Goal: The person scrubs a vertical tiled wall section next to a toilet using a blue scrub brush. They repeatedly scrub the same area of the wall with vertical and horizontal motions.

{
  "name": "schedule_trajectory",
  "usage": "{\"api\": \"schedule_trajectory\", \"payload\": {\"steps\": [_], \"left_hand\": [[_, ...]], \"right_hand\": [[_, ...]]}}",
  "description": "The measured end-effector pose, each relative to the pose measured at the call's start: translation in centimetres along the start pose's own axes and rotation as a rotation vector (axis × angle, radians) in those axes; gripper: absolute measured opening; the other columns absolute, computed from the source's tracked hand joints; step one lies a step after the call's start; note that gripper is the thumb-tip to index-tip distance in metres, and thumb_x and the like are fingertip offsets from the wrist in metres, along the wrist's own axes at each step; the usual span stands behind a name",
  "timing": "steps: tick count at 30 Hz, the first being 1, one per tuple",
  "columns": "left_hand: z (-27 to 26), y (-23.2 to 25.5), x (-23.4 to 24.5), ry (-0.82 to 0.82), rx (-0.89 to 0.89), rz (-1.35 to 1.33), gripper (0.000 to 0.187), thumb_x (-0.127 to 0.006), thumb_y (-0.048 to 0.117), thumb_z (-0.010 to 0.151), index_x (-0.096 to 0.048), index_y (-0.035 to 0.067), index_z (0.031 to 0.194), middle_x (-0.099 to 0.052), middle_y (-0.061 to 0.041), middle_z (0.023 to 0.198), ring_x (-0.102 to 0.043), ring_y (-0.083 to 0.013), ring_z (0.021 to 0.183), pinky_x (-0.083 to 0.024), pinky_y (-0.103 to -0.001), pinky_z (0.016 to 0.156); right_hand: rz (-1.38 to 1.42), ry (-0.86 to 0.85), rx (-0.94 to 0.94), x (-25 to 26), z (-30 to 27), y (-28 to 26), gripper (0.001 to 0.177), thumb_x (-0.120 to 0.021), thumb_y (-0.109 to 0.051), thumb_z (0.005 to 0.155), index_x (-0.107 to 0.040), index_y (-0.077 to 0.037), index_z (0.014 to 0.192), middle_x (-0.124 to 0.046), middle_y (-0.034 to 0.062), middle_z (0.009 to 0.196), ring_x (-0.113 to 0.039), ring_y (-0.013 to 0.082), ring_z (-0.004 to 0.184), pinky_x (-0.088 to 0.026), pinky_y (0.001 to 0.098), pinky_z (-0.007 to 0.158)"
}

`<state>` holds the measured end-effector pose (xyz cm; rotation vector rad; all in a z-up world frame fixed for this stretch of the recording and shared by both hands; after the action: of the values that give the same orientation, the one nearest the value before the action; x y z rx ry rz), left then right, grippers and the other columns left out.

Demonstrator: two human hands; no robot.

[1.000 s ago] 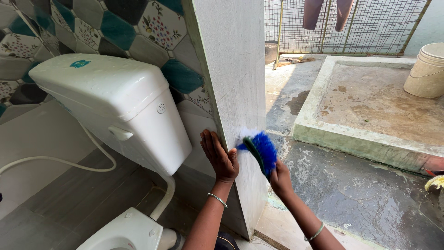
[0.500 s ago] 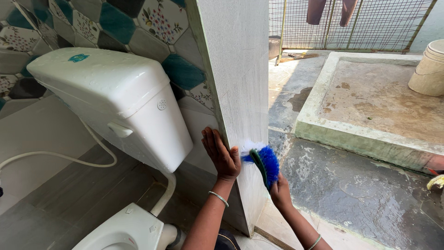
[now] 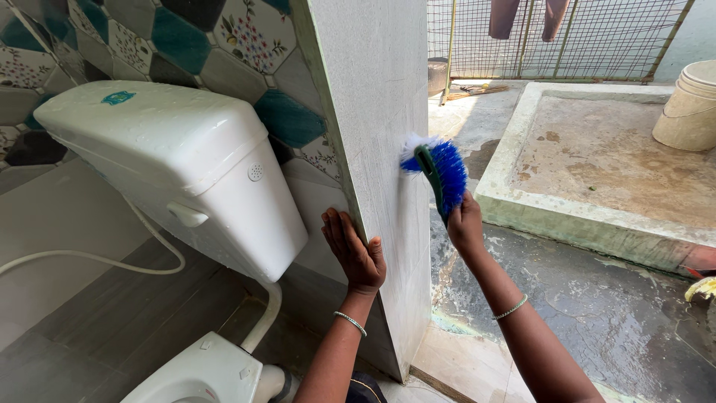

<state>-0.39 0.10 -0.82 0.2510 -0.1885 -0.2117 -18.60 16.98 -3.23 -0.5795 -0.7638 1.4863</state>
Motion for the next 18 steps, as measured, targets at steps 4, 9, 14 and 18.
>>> {"api": "schedule_trajectory", "payload": {"steps": [4, 9, 14, 18], "left_hand": [[-0.1, -0.1, -0.1, 0.001, 0.0, 0.006, 0.074, -0.03, 0.049, 0.113, -0.02, -0.007, 0.159, -0.018, -0.029, 0.168, -0.013, -0.0451, 0.16, -0.009, -0.06, 0.13], [-0.3, -0.2, -0.2, -0.005, 0.009, 0.015, 0.074, -0.03, 0.049, 0.112, -0.021, -0.007, 0.159, -0.019, -0.029, 0.168, -0.013, -0.0452, 0.16, -0.01, -0.06, 0.13], [-0.3, -0.2, -0.2, 0.005, 0.004, 0.016, 0.074, -0.029, 0.049, 0.113, -0.022, -0.007, 0.159, -0.019, -0.029, 0.168, -0.014, -0.0445, 0.16, -0.01, -0.06, 0.131], [-0.4, -0.2, -0.2, 0.004, 0.007, 0.016, 0.074, -0.03, 0.049, 0.113, -0.022, -0.008, 0.159, -0.018, -0.029, 0.169, -0.013, -0.0443, 0.16, -0.009, -0.06, 0.131]], "right_hand": [[-0.067, -0.046, -0.27, -0.7, -2.0, 2.6, 0.04, -0.033, -0.026, 0.113, -0.062, -0.001, 0.099, -0.057, 0.0097, 0.066, -0.05, 0.0176, 0.054, -0.042, 0.0339, 0.049], [-0.067, -0.059, -0.41, -0.7, -11.5, 10.1, 0.037, -0.034, -0.024, 0.11, -0.061, -0.004, 0.096, -0.06, 0.0078, 0.067, -0.054, 0.0145, 0.055, -0.045, 0.033, 0.049], [-0.042, -0.034, -0.295, 0.0, -15.0, 11.8, 0.028, -0.038, -0.017, 0.104, -0.062, -0.002, 0.106, -0.063, 0.008, 0.074, -0.054, 0.0137, 0.061, -0.047, 0.0314, 0.054], [0.035, -0.083, -0.563, -0.2, -9.4, 7.1, 0.036, -0.033, -0.024, 0.108, -0.063, -0.006, 0.099, -0.062, 0.0083, 0.07, -0.051, 0.0158, 0.053, -0.043, 0.0304, 0.045]]}}
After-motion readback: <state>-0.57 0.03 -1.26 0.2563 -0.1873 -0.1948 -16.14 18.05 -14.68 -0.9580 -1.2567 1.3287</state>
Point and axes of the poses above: each hand's wrist, its own z-axis towards the middle knuckle, its own x-axis out of the back of the hand, y = z × x, the point moved 1 cm from there along z, towards the middle knuckle
